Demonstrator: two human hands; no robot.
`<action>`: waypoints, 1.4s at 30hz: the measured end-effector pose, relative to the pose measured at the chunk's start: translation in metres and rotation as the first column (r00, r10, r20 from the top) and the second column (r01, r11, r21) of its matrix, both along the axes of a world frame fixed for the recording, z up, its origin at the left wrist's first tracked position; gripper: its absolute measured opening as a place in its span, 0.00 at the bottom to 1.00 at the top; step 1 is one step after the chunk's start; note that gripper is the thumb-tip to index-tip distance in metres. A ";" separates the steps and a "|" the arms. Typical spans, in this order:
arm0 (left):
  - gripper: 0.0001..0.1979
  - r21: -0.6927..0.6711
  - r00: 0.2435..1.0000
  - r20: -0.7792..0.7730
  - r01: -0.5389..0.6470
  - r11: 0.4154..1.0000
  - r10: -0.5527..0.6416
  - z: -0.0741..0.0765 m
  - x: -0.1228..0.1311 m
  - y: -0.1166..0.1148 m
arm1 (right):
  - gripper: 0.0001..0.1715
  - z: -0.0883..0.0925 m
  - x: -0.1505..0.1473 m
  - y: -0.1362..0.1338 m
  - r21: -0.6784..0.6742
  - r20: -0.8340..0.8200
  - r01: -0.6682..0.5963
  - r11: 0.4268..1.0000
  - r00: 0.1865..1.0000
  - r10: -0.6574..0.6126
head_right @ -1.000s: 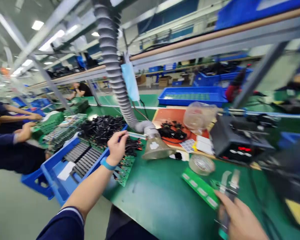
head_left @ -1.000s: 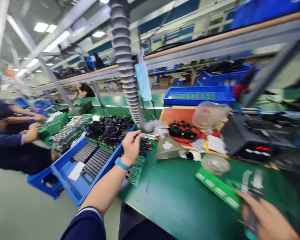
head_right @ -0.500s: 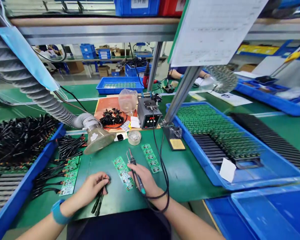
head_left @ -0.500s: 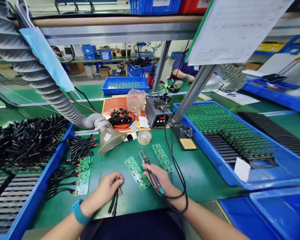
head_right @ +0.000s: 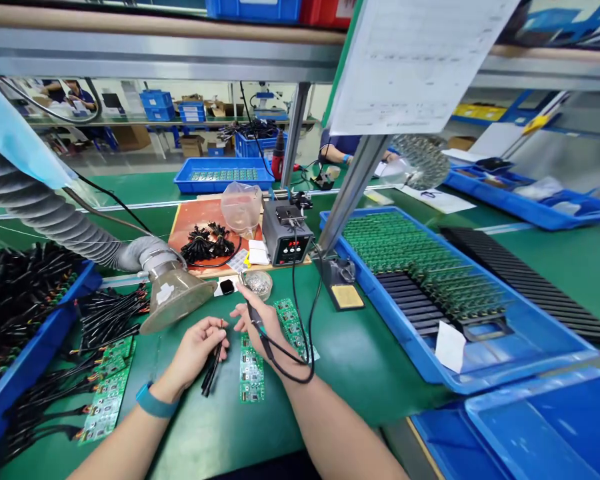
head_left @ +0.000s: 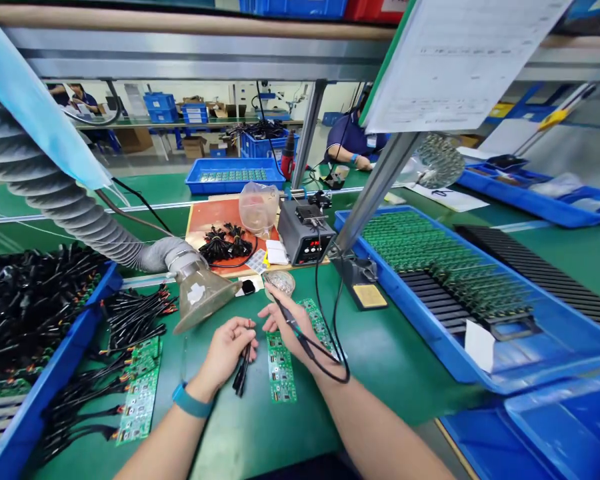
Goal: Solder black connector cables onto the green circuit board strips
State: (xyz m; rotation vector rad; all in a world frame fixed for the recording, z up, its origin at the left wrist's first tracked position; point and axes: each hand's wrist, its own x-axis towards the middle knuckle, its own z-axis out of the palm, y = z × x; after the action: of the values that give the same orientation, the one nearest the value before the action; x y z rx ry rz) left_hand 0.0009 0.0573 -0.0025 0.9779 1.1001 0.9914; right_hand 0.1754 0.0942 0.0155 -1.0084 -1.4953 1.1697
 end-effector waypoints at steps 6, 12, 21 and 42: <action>0.26 -0.059 0.994 0.111 0.029 0.998 -0.023 -0.002 -0.005 -0.008 | 0.16 -0.030 -0.005 -0.008 0.106 0.073 -0.030 0.994 0.997 0.022; 0.24 -0.111 0.987 0.143 0.089 0.990 -0.072 -0.003 -0.004 -0.008 | 0.16 -0.014 0.000 -0.017 -0.050 0.085 -0.136 0.989 0.986 0.140; 0.23 -0.106 0.998 0.063 0.025 0.994 -0.018 0.006 0.004 -0.014 | 0.15 -0.012 -0.001 -0.018 -0.113 0.012 -0.107 0.988 0.994 0.109; 0.22 -0.053 1.000 0.013 0.024 0.998 -0.023 0.011 0.009 -0.020 | 0.19 -0.005 0.005 -0.018 -0.163 -0.036 -0.160 0.974 0.987 0.156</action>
State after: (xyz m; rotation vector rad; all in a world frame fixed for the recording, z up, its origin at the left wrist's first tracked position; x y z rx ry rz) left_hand 0.0098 0.0371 0.0085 0.9386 1.0974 0.9430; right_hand 0.1800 0.0761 0.0104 -0.9960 -1.5007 1.4332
